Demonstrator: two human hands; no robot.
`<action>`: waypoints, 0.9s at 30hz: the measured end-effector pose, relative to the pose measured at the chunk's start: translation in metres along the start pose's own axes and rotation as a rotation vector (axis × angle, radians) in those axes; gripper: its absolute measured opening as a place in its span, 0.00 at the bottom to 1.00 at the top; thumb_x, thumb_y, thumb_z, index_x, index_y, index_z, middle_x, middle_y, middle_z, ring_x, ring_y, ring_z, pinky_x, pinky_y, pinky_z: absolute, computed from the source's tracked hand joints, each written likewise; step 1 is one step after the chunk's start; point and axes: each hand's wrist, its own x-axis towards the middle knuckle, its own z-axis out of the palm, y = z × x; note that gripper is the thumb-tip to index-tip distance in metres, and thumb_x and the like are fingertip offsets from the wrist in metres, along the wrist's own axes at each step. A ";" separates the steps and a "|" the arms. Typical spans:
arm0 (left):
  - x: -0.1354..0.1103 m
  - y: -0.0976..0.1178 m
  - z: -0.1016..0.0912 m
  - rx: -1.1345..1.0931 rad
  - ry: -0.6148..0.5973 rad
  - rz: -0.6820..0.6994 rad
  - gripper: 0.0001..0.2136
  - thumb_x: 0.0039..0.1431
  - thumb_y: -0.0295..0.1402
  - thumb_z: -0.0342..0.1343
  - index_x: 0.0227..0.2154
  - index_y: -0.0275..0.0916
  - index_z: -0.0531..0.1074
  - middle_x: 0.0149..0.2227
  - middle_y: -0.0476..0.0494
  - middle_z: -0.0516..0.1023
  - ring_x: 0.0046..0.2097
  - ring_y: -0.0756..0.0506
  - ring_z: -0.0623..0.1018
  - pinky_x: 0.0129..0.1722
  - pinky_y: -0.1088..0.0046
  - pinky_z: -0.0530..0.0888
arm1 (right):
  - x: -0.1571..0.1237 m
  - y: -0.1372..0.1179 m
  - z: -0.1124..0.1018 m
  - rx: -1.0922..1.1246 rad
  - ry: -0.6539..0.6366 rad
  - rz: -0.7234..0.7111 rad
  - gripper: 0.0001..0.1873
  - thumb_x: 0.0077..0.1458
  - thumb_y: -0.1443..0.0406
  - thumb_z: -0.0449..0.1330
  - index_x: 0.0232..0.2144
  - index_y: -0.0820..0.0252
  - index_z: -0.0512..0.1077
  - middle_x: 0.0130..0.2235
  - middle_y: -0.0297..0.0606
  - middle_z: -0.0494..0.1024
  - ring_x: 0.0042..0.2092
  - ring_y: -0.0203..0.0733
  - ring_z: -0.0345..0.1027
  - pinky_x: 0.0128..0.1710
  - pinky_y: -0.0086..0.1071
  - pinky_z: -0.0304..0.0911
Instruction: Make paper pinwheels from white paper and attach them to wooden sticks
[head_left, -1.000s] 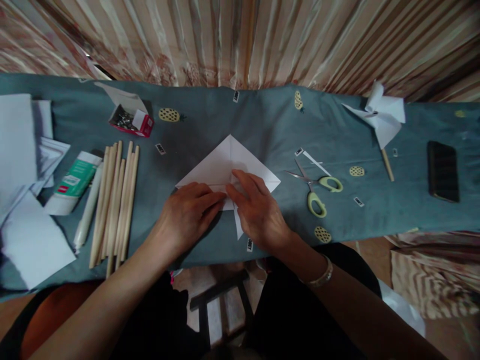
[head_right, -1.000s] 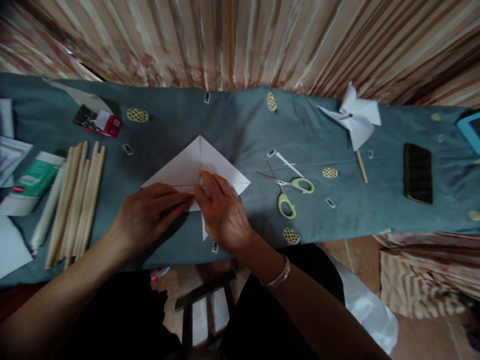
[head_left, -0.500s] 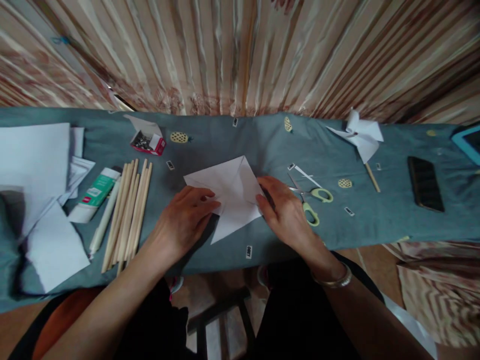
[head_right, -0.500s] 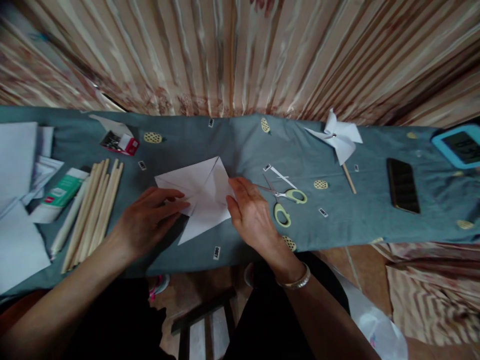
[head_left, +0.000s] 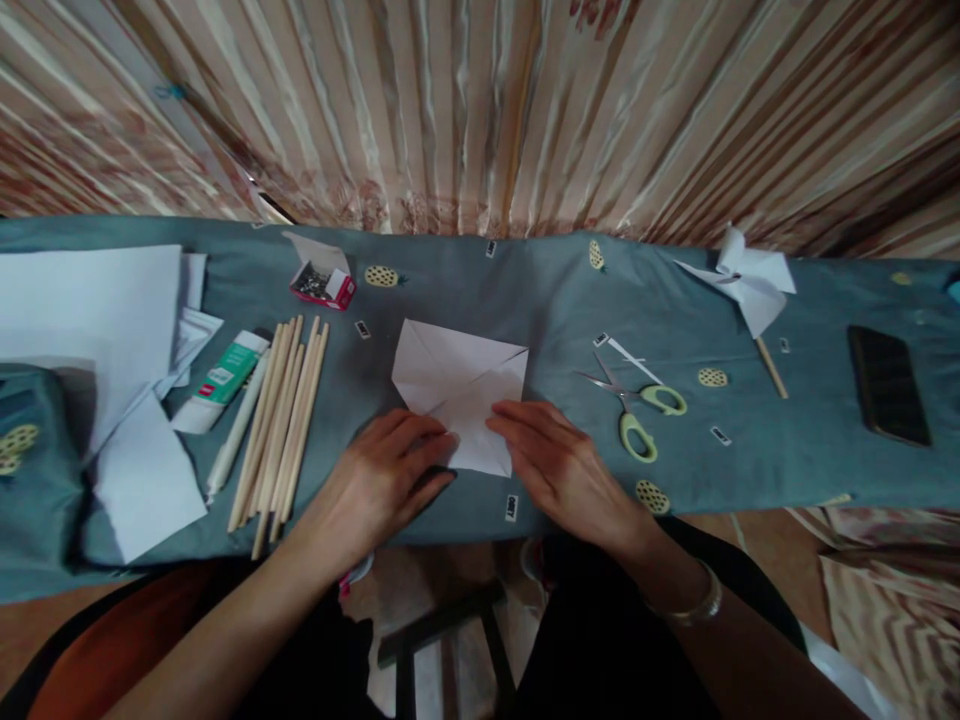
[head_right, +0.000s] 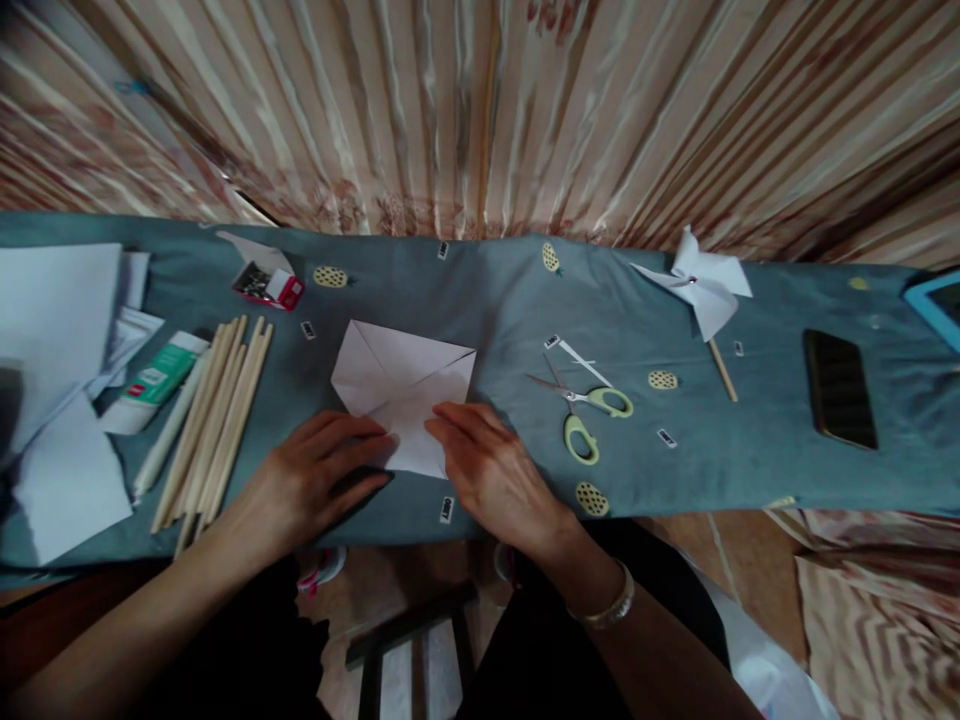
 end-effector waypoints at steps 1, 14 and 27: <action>0.000 0.000 0.002 0.025 0.006 0.012 0.09 0.61 0.30 0.57 0.42 0.34 0.75 0.41 0.38 0.78 0.42 0.41 0.76 0.42 0.60 0.77 | 0.000 0.001 0.001 -0.004 -0.015 -0.003 0.18 0.60 0.75 0.50 0.49 0.63 0.73 0.51 0.48 0.76 0.54 0.47 0.69 0.53 0.47 0.69; -0.002 0.000 0.002 -0.023 0.160 0.007 0.05 0.62 0.25 0.54 0.37 0.29 0.74 0.35 0.38 0.80 0.37 0.44 0.78 0.36 0.67 0.78 | 0.008 0.002 -0.001 0.330 -0.041 0.190 0.17 0.54 0.74 0.58 0.45 0.57 0.74 0.55 0.44 0.74 0.58 0.45 0.66 0.58 0.46 0.63; -0.006 0.007 0.004 -0.144 0.091 -0.057 0.14 0.65 0.26 0.50 0.53 0.34 0.68 0.40 0.41 0.79 0.40 0.46 0.77 0.39 0.68 0.77 | 0.034 -0.001 0.029 0.178 0.160 0.160 0.04 0.57 0.69 0.61 0.34 0.57 0.75 0.50 0.42 0.75 0.54 0.45 0.68 0.56 0.43 0.64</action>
